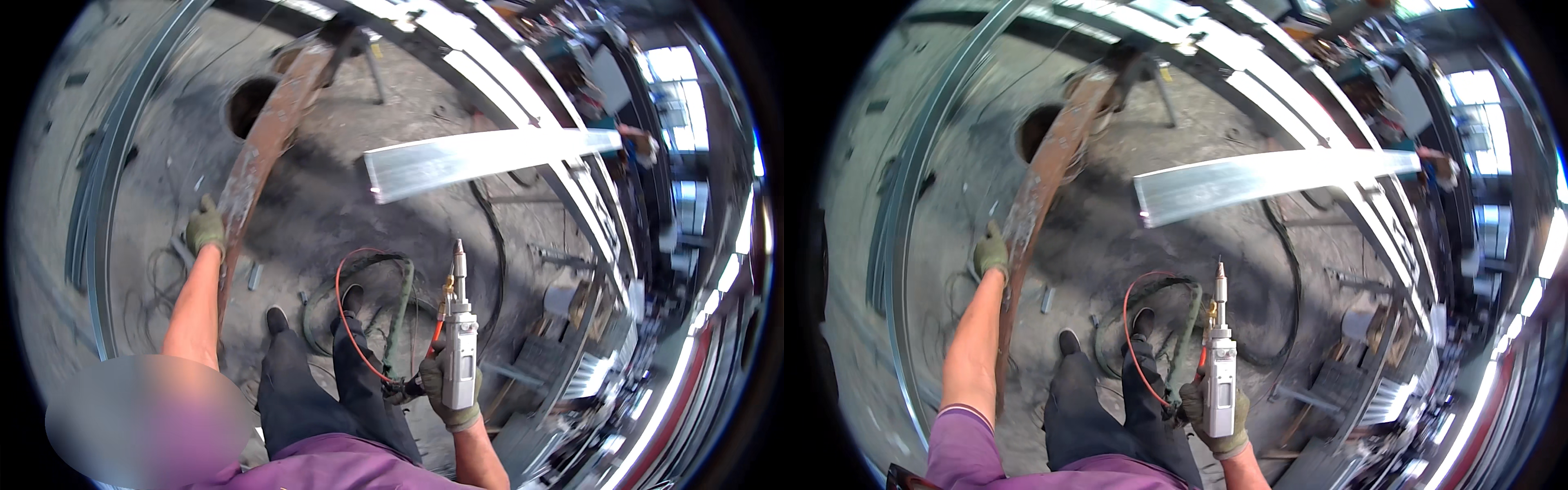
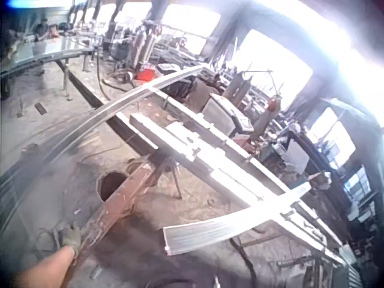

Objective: The person welds several metal frame components together using a handheld welding torch. They position the pieces, apply welds at the joints, and occasionally use a hammer to adjust alignment.

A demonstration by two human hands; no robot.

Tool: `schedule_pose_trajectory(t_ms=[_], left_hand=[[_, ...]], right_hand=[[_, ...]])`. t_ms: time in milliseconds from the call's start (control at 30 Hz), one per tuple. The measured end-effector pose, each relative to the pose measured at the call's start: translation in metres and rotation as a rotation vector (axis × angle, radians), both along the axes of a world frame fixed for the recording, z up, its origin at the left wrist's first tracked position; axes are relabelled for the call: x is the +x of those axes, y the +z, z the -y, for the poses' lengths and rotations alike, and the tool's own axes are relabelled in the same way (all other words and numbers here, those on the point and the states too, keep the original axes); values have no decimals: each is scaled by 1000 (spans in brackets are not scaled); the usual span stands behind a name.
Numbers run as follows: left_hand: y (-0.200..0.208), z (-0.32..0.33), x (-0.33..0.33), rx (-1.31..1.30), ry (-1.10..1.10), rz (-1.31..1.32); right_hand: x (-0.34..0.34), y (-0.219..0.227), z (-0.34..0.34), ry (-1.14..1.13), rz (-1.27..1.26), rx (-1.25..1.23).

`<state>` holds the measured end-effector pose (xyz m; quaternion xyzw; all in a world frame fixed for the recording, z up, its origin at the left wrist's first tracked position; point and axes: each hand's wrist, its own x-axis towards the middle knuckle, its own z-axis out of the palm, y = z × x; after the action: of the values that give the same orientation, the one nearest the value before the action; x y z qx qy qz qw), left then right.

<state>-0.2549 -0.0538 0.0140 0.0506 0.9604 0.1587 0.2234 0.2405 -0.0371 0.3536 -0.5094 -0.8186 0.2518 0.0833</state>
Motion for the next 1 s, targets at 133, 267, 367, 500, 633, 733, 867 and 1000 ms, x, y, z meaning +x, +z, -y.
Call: schedule_pose_trajectory(t_ms=[133,267,367,500,633,733,867,1000], left_hand=[[0,31,21,272,-131,-188],[50,96,60,346,-292,-284],[73,154,70,230,-457,-37],[121,222,137,-40,-665,196],[105,284,164,-221,-923,256],[122,263,198,-302,-1180,253],[138,175,284,1,-450,499],[177,46,322,68,-772,237]], right_hand=[[73,10,21,-509,-689,-351],[130,28,20,-554,-423,56],[181,26,2,-673,-508,239],[250,35,-19,-1018,-797,263],[344,33,-31,-1233,-936,393],[414,37,-41,-1362,-928,566],[571,-15,-8,-1460,-823,675],[596,-50,2,-1524,-427,706]])
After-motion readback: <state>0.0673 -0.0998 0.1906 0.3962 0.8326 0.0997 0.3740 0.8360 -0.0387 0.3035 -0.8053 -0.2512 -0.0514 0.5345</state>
